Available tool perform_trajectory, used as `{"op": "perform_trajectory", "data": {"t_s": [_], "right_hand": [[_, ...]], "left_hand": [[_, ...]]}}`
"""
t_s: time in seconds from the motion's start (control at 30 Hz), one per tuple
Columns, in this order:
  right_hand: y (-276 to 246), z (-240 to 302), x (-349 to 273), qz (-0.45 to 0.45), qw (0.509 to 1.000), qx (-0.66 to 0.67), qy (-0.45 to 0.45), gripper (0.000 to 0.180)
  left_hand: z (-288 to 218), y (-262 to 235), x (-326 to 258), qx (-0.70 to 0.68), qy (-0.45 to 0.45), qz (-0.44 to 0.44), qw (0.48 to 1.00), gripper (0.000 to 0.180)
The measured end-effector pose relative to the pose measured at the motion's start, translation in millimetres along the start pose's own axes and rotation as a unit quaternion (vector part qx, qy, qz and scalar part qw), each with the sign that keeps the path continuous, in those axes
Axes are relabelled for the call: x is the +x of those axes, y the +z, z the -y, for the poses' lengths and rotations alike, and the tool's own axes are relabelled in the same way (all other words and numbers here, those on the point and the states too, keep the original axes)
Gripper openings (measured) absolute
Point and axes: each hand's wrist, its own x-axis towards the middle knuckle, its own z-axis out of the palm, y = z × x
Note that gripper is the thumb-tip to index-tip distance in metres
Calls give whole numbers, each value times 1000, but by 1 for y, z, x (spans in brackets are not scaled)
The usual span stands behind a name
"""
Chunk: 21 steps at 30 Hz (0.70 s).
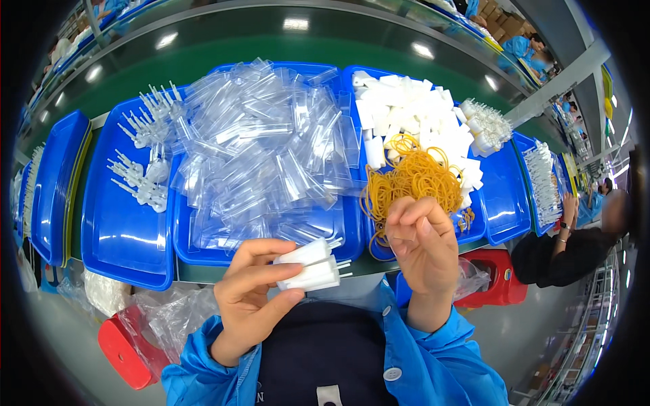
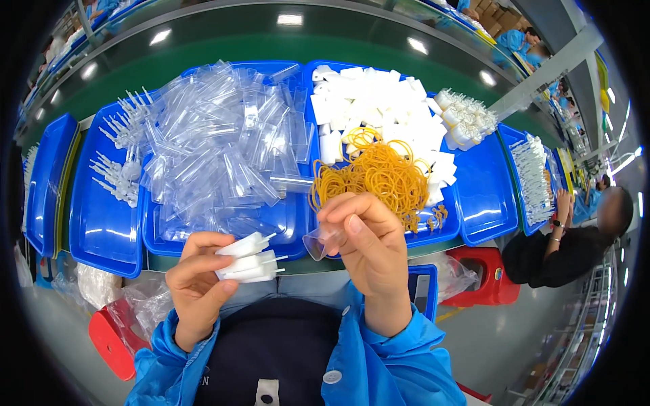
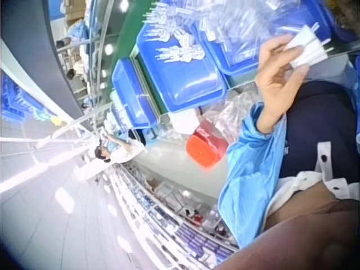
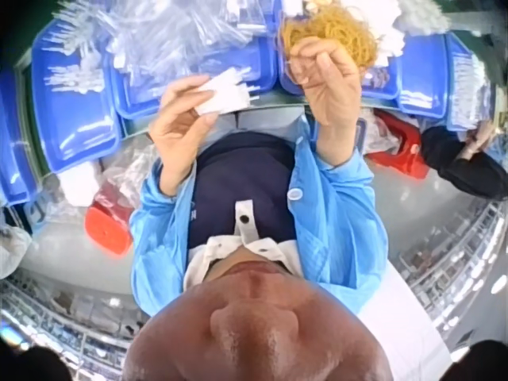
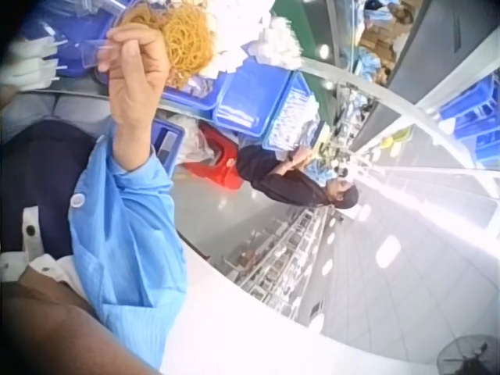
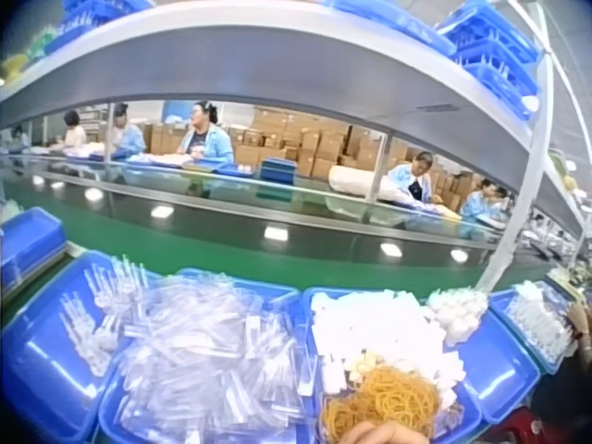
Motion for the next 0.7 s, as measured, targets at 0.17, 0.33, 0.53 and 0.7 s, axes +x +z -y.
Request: {"op": "perform_trajectory", "data": {"t_s": [0.17, 0.33, 0.53, 0.7], "right_hand": [[-3, -1, -2, -20, 1000, 9, 15, 18], [5, -3, -5, -71, 989, -117, -49, 16], [9, 1, -20, -67, 948, -290, -109, 18], [14, 0, -11, -76, 955, -266, -107, 11]], "left_hand": [[2, 0, -1, 9, 11, 4, 1000, 30], [-1, 0, 0, -12, -7, -5, 1000, 31], [1, -1, -1, -37, -15, -7, 999, 32], [1, -2, -1, -27, -14, -5, 1000, 32]]}}
